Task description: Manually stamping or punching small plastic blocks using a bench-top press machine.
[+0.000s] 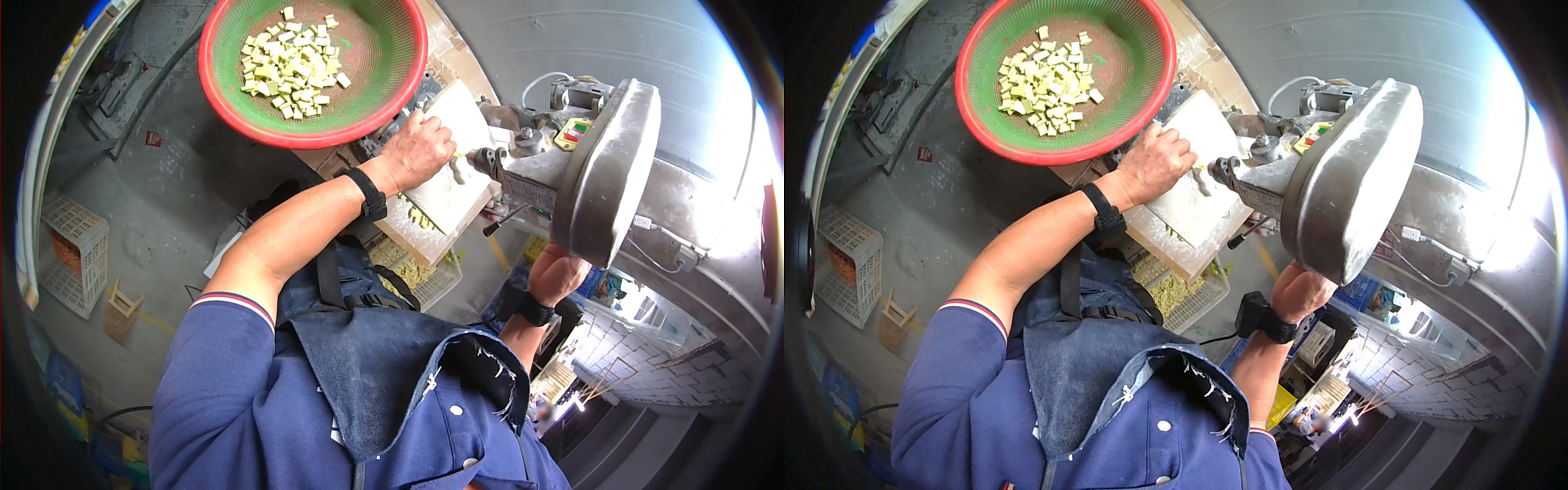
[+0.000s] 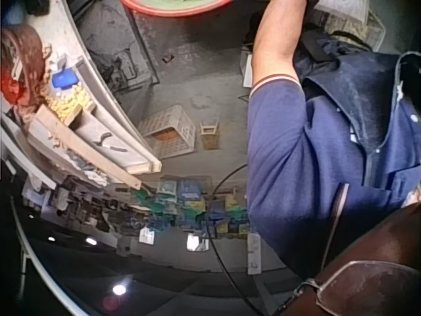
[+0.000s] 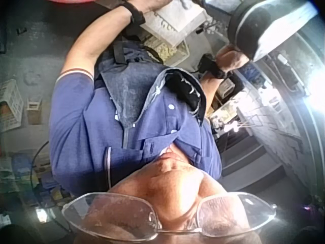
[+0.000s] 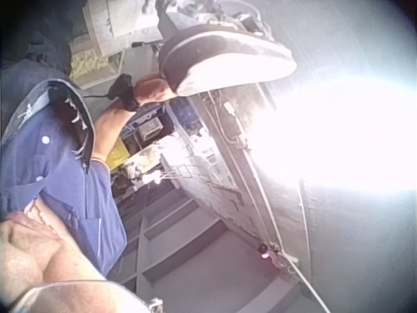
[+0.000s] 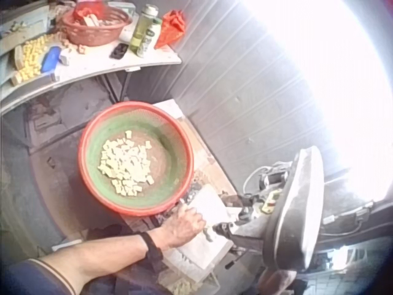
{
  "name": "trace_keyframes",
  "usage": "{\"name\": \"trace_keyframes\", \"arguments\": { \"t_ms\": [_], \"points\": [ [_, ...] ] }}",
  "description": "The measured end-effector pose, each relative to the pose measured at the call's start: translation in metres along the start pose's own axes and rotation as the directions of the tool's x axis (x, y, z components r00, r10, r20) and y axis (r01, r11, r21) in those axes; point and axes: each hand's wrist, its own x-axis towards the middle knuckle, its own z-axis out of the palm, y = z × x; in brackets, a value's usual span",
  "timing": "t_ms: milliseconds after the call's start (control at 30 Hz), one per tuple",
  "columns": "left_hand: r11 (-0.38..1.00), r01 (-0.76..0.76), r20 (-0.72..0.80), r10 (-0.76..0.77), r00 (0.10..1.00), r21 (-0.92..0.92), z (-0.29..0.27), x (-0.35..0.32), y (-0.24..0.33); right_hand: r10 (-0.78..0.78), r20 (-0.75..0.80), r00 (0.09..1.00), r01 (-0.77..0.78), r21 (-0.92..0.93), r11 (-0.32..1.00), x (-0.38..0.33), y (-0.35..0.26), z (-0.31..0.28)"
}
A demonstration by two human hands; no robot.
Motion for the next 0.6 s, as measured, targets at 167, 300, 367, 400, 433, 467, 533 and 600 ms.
{"name": "trace_keyframes", "arguments": {
  "t_ms": [167, 300, 367, 400, 433, 467, 533, 600],
  "points": [
    [1.000, -0.003, 0.004, 0.003, 1.000, -0.003, 0.000, 0.000, 0.001, 0.422, 0.004, 0.906, -0.310, 0.685, 0.659, -0.002, -0.001, 0.005],
    [1.000, -0.002, -0.008, 0.001, 1.000, -0.011, 0.000, 0.001, 0.001, 0.421, 0.033, 0.906, -0.329, 0.680, 0.655, -0.005, -0.001, 0.005],
    [1.000, -0.002, -0.015, 0.001, 1.000, -0.014, 0.001, 0.001, 0.001, 0.414, 0.045, 0.909, -0.332, 0.678, 0.656, -0.007, -0.009, 0.007],
    [1.000, 0.004, -0.012, -0.004, 1.000, -0.020, 0.001, 0.000, 0.001, 0.424, 0.033, 0.905, -0.333, 0.675, 0.659, -0.009, -0.015, 0.008],
    [1.000, 0.010, -0.009, -0.010, 1.000, -0.026, 0.001, 0.000, 0.001, 0.434, 0.021, 0.901, -0.334, 0.672, 0.661, -0.011, -0.021, 0.010],
    [1.000, 0.010, -0.010, -0.010, 1.000, -0.025, 0.001, 0.000, 0.001, 0.433, 0.021, 0.901, -0.334, 0.672, 0.661, -0.012, -0.026, 0.011],
    [1.000, 0.012, -0.008, -0.012, 1.000, -0.023, 0.002, 0.000, 0.001, 0.410, 0.001, 0.912, -0.307, 0.666, 0.680, -0.015, -0.033, 0.014],
    [1.000, 0.014, -0.007, -0.014, 1.000, -0.022, 0.002, 0.000, 0.001, 0.435, -0.013, 0.901, -0.312, 0.677, 0.667, -0.018, -0.037, 0.016]
  ]
}}
